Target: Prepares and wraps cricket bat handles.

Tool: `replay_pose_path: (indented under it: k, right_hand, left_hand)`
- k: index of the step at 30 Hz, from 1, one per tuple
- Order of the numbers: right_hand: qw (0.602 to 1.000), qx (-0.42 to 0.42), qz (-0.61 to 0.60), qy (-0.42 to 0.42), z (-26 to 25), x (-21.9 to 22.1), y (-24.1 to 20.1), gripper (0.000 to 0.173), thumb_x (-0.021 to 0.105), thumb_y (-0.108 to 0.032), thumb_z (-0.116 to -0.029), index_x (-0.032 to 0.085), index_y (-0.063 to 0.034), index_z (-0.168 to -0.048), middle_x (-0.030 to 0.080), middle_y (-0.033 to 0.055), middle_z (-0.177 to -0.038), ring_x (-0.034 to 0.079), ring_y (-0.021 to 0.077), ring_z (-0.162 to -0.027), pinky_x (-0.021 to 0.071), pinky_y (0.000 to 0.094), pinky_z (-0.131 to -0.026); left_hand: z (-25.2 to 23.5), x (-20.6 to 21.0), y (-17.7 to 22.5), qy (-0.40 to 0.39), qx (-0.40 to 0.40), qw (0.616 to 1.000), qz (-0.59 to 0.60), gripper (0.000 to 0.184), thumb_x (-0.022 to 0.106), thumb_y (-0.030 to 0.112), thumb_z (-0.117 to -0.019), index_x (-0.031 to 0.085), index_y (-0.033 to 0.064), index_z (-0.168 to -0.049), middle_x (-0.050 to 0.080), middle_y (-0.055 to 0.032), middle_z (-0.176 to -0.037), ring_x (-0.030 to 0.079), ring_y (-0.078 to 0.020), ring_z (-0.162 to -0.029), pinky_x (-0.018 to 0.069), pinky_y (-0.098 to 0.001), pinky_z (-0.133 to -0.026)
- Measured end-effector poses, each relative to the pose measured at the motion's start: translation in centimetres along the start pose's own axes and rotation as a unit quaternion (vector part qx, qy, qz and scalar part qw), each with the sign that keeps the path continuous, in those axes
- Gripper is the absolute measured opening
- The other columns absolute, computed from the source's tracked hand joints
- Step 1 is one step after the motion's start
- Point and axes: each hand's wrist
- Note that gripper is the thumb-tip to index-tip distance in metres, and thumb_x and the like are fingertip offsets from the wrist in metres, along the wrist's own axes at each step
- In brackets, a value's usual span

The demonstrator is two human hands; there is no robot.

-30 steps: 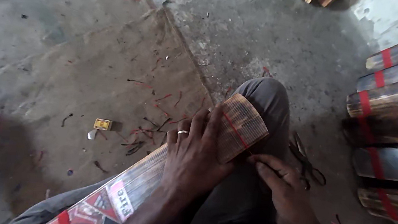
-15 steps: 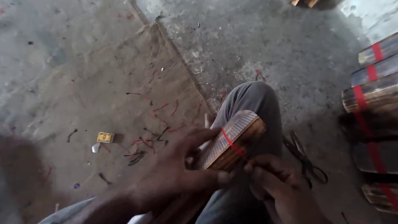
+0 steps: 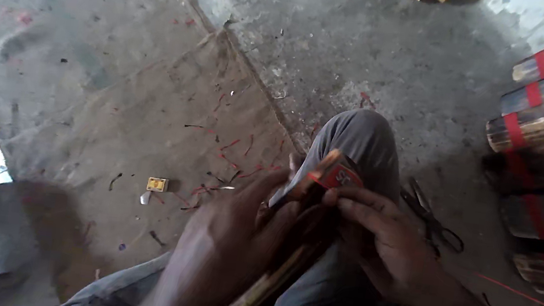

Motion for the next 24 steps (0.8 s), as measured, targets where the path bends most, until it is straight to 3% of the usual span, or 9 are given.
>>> replay_pose_path:
  k: [2, 3, 5, 6, 8, 11, 18, 20, 24]
  right_hand:
    - [1.000, 0.009, 0.007, 0.006, -0.6, 0.8, -0.4, 0.028, 0.049, -0.025, -0.1079, 0.069, -0.0142, -0.124, 0.048, 0.0000, -0.070, 0.040, 0.0052, -0.050, 0.0377, 0.0188, -0.045]
    - [1.000, 0.016, 0.002, 0.013, -0.8, 1.1, -0.5, 0.027, 0.049, -0.026, -0.1072, 0.069, -0.0149, -0.123, 0.045, -0.0010, -0.068, 0.039, 0.0052, -0.049, 0.0360, 0.0188, -0.045]
    - [0.998, 0.025, 0.019, 0.045, -0.6, 1.3, -0.4, 0.024, 0.054, -0.027, -0.1049, 0.071, -0.0179, -0.119, 0.041, -0.0020, -0.065, 0.037, 0.0048, -0.050, 0.0333, 0.0185, -0.046]
    - [0.997, 0.023, 0.037, 0.061, 0.0, 1.1, -0.1, 0.023, 0.056, -0.026, -0.1039, 0.073, -0.0186, -0.118, 0.043, -0.0013, -0.066, 0.038, 0.0050, -0.050, 0.0342, 0.0185, -0.046]
    - [0.992, 0.016, 0.082, 0.090, 1.7, -0.1, 1.2, 0.021, 0.059, -0.026, -0.1023, 0.074, -0.0197, -0.114, 0.049, 0.0003, -0.069, 0.040, 0.0056, -0.053, 0.0350, 0.0193, -0.048]
    - [0.991, 0.003, 0.083, 0.102, 3.9, -2.5, 3.7, 0.021, 0.059, -0.025, -0.1023, 0.075, -0.0173, -0.113, 0.052, 0.0003, -0.070, 0.042, 0.0058, -0.056, 0.0372, 0.0204, -0.051]
    - [0.991, 0.011, -0.076, 0.106, 5.1, -3.8, 6.1, 0.020, 0.061, -0.021, -0.1026, 0.073, -0.0115, -0.114, 0.052, 0.0026, -0.072, 0.043, 0.0057, -0.053, 0.0384, 0.0203, -0.049]
    - [0.991, 0.025, -0.088, 0.097, 5.1, -3.9, 6.4, 0.020, 0.060, -0.021, -0.1031, 0.072, -0.0114, -0.115, 0.052, 0.0024, -0.072, 0.043, 0.0055, -0.054, 0.0386, 0.0199, -0.049]
    - [0.992, 0.046, -0.077, 0.084, 4.6, -4.5, 6.7, 0.021, 0.058, -0.024, -0.1041, 0.071, -0.0123, -0.116, 0.048, 0.0004, -0.069, 0.043, 0.0060, -0.053, 0.0398, 0.0212, -0.049]
  left_hand:
    - [2.7, 2.4, 2.5, 0.082, 0.020, 0.975, -0.206, 0.076, 0.059, 0.065, -0.0911, 0.049, 0.0222, -0.153, 0.052, -0.0044, -0.152, 0.053, -0.0319, -0.134, 0.0430, -0.0662, -0.099]
    - [3.7, 4.5, 3.3, 0.090, 0.016, 0.958, -0.271, 0.086, 0.059, 0.070, -0.0878, 0.045, 0.0191, -0.156, 0.045, -0.0061, -0.159, 0.045, -0.0364, -0.142, 0.0365, -0.0707, -0.103]
    - [4.4, 8.7, 2.9, 0.123, -0.005, 0.925, -0.360, 0.084, 0.056, 0.063, -0.0910, 0.037, 0.0189, -0.160, 0.034, -0.0003, -0.166, 0.037, -0.0317, -0.148, 0.0330, -0.0648, -0.108]
    - [4.2, 10.0, 2.3, 0.146, -0.011, 0.912, -0.384, 0.079, 0.054, 0.056, -0.0949, 0.033, 0.0204, -0.162, 0.030, 0.0031, -0.168, 0.035, -0.0267, -0.149, 0.0344, -0.0575, -0.108]
    - [3.8, 10.5, 1.6, 0.175, -0.004, 0.904, -0.389, 0.074, 0.056, 0.048, -0.0962, 0.033, 0.0221, -0.162, 0.032, 0.0053, -0.167, 0.040, -0.0208, -0.146, 0.0424, -0.0445, -0.100]
    - [3.7, 10.3, 1.9, 0.165, 0.003, 0.909, -0.382, 0.077, 0.059, 0.048, -0.0942, 0.033, 0.0223, -0.162, 0.032, 0.0059, -0.167, 0.040, -0.0209, -0.146, 0.0436, -0.0429, -0.099]
    - [3.7, 9.9, 1.8, 0.159, 0.019, 0.914, -0.371, 0.081, 0.061, 0.053, -0.0918, 0.034, 0.0218, -0.161, 0.036, 0.0026, -0.165, 0.044, -0.0232, -0.142, 0.0461, -0.0428, -0.096]
    - [3.7, 9.5, 1.8, 0.146, 0.020, 0.920, -0.363, 0.079, 0.061, 0.054, -0.0917, 0.033, 0.0282, -0.162, 0.034, 0.0022, -0.166, 0.046, -0.0241, -0.140, 0.0486, -0.0430, -0.092]
    - [3.2, 9.0, 2.1, 0.117, 0.022, 0.930, -0.348, 0.068, 0.062, 0.052, -0.0929, 0.034, 0.0531, -0.155, 0.032, -0.0026, -0.166, 0.047, -0.0310, -0.139, 0.0521, -0.0492, -0.086]
Point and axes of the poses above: each hand's wrist, its own z-axis away from the middle knuckle, its own x-axis out of the palm, y = z × x
